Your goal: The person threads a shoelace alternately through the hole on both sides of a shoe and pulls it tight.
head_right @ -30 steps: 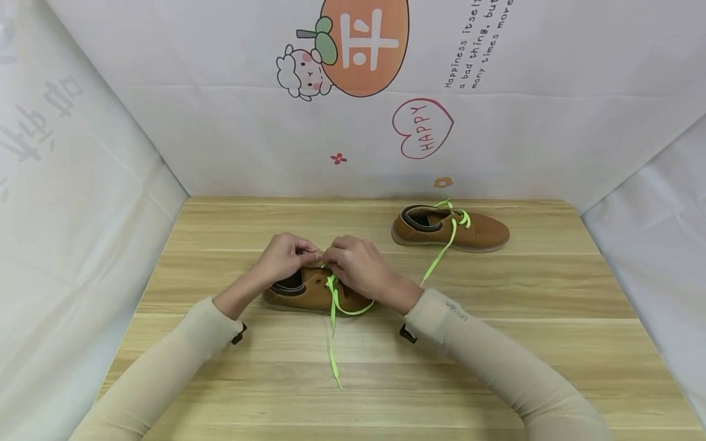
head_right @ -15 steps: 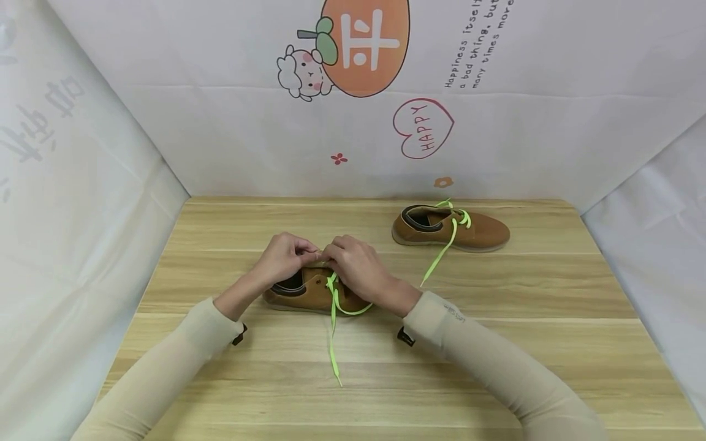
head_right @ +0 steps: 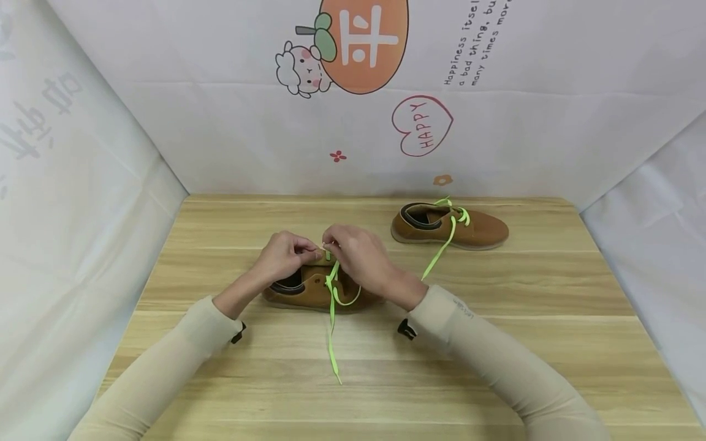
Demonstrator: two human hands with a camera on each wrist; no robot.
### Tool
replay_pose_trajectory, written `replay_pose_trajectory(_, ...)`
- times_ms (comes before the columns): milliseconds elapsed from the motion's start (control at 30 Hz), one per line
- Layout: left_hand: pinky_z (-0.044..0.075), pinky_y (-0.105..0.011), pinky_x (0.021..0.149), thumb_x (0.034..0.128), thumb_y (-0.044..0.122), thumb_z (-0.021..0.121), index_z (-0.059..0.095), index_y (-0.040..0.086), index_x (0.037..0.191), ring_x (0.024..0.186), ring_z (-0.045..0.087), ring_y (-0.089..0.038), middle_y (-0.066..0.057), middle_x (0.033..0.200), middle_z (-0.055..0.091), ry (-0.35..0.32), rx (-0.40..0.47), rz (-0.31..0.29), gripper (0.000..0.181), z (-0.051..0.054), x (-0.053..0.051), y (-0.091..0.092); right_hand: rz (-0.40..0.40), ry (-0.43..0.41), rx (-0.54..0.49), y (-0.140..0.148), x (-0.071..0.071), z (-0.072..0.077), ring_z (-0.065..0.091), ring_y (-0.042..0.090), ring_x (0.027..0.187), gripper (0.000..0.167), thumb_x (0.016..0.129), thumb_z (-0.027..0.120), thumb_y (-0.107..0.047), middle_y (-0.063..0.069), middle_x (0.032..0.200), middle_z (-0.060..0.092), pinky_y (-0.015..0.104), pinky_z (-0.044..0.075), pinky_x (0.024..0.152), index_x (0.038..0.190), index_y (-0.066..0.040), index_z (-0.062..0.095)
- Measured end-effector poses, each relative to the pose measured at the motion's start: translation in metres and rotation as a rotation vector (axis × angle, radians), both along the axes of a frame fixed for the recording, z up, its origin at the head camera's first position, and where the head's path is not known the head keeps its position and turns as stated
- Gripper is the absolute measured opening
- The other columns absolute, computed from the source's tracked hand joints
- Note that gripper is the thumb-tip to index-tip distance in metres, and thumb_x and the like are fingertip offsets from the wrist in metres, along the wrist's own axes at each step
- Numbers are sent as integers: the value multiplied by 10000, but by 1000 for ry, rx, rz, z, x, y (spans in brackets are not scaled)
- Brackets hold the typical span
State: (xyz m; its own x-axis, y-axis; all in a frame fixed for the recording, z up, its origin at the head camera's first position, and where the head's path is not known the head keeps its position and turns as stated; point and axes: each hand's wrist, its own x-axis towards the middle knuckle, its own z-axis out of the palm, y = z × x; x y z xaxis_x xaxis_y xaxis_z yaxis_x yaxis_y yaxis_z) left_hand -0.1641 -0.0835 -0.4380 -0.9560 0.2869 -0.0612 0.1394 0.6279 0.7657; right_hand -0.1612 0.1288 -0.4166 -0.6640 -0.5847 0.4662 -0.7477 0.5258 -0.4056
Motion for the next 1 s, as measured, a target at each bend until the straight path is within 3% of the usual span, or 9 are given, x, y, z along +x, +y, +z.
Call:
replay_pose_trajectory(300,467,-280,612,976,237,787,854,137,969,654,621,-96,44,785,766,23,-8,-36,121,2,2,-1,15,9,-176,-2,-5,23,713,168,718,42,969,734,24,99,859,772,303,597,656,979,0,702)
replay_pose_trajectory(633,457,-282,594,976,213,780,853,145,928,643,614,-101,54,754,749,45,-2,-48,111,-2,2,-2,48,55,-216,-6,-2,50,736,193,748,58,965,733,38,117,866,771,326,611,688,999,20,691)
replay_pose_trajectory(1000,447,-281,589,960,197,795,860,156,933,652,620,-81,58,770,768,63,-10,-61,81,-1,2,-2,91,174,-245,-13,2,76,758,186,781,98,960,743,33,102,899,779,316,616,708,1024,3,675)
